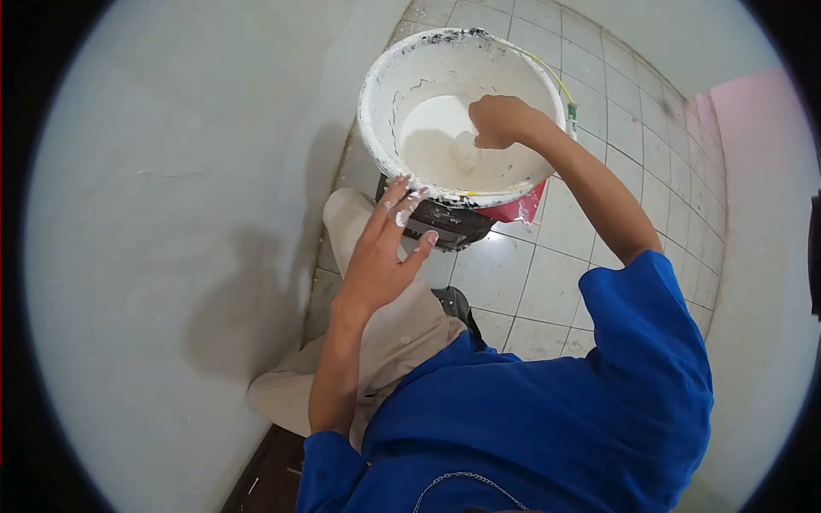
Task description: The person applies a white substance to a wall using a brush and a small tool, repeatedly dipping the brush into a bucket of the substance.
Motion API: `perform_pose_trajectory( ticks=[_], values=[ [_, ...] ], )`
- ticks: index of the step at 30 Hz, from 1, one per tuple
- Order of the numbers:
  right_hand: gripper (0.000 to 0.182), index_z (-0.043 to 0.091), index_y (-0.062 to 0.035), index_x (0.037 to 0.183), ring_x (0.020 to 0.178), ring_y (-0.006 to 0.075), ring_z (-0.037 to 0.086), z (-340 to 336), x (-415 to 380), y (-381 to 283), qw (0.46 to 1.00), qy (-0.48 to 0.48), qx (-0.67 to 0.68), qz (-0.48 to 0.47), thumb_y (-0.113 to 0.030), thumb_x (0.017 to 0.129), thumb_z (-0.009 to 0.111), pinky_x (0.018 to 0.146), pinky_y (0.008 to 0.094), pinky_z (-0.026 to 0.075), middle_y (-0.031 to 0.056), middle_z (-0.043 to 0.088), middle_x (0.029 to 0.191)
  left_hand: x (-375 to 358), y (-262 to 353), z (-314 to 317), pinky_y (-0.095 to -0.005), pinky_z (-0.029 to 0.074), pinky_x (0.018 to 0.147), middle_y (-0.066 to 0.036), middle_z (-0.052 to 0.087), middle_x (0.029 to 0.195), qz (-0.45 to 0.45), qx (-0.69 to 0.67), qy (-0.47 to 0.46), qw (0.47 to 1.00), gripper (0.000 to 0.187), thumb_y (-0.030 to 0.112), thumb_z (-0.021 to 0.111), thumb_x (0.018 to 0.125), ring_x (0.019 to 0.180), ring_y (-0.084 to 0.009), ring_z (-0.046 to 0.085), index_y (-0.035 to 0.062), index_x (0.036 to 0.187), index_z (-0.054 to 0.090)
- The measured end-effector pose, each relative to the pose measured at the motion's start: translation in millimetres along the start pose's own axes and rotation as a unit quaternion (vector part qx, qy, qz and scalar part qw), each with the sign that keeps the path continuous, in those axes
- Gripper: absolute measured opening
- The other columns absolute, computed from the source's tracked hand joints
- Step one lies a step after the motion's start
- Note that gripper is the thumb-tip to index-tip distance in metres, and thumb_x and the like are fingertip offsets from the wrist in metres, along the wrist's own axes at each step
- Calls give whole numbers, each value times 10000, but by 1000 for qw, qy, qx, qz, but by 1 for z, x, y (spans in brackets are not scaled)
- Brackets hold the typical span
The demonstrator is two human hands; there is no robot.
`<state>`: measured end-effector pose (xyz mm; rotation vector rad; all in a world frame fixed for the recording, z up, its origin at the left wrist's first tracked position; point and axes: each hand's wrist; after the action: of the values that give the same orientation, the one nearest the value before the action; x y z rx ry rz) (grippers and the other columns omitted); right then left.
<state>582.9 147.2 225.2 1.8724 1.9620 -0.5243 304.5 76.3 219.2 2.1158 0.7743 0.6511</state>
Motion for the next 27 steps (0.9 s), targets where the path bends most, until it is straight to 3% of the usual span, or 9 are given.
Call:
perform_pose_trajectory(
  ticks=[5,10,13,15,16,19,21,24,27],
  values=[
    [213,686,12,819,795,340,666,5,15,6,1000,-5,0,-28,-144,687,627,680,427,532,201,678,848,1,-8,6,-400,333,1068,-173,377,1432,14,37,-19,999,511,168,637,867,1330,-334,364,25,1326,462],
    [360,656,12,762,804,389,619,4,-12,33,996,66,-13,-52,-344,721,684,722,470,492,223,649,809,-1,-12,14,-393,321,1083,-168,370,1433,-32,23,-11,999,534,231,622,882,1329,-327,362,30,1342,440],
    [310,638,2,794,846,382,576,-11,-58,37,983,163,43,-73,-304,752,670,760,460,457,208,624,844,-2,-13,15,-390,343,1077,-190,407,1392,-15,32,20,999,492,211,622,872,1302,-324,395,18,1299,473],
    [339,664,7,887,929,375,586,-38,-97,18,985,133,107,5,-306,755,662,800,461,454,213,644,895,-8,-19,17,-386,330,1086,-186,384,1413,14,26,33,999,512,228,608,885,1313,-323,378,25,1325,445],
    [351,664,18,944,926,388,576,-30,-113,16,967,224,122,2,-287,770,664,815,456,450,222,643,913,-10,-22,19,-382,323,1091,-171,366,1435,33,21,36,999,527,241,601,893,1324,-317,363,39,1347,425],
    [383,638,41,1011,931,401,544,-26,-141,3,948,245,183,93,-283,807,656,857,451,429,248,631,950,-17,-11,10,-387,340,1081,-171,411,1396,39,9,49,998,455,215,592,896,1301,-316,392,49,1302,468],
    [355,641,55,994,912,402,552,4,-152,-11,901,359,222,102,-254,820,646,835,476,407,255,633,925,-31,-13,4,-389,358,1064,-158,442,1370,43,-1,47,998,434,222,586,903,1269,-314,429,56,1290,483],
    [326,642,71,988,735,335,609,12,-179,-48,852,380,342,110,-225,854,619,708,439,441,225,644,782,-52,-12,-8,-395,401,1011,-141,506,1303,18,20,44,999,404,247,577,913,1179,-314,507,58,1264,511],
    [316,648,71,966,667,311,614,46,-181,-64,798,526,270,117,-225,862,611,646,423,447,215,642,726,-76,-11,-27,-397,403,1002,-163,542,1247,14,18,41,999,396,267,574,913,1146,-328,523,51,1241,531]
  ],
)
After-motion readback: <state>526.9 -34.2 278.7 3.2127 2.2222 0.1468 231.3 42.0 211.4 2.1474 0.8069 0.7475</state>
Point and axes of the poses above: each hand's wrist, its own x-axis towards the middle knuckle, its own z-axis out of the palm, y = z × x
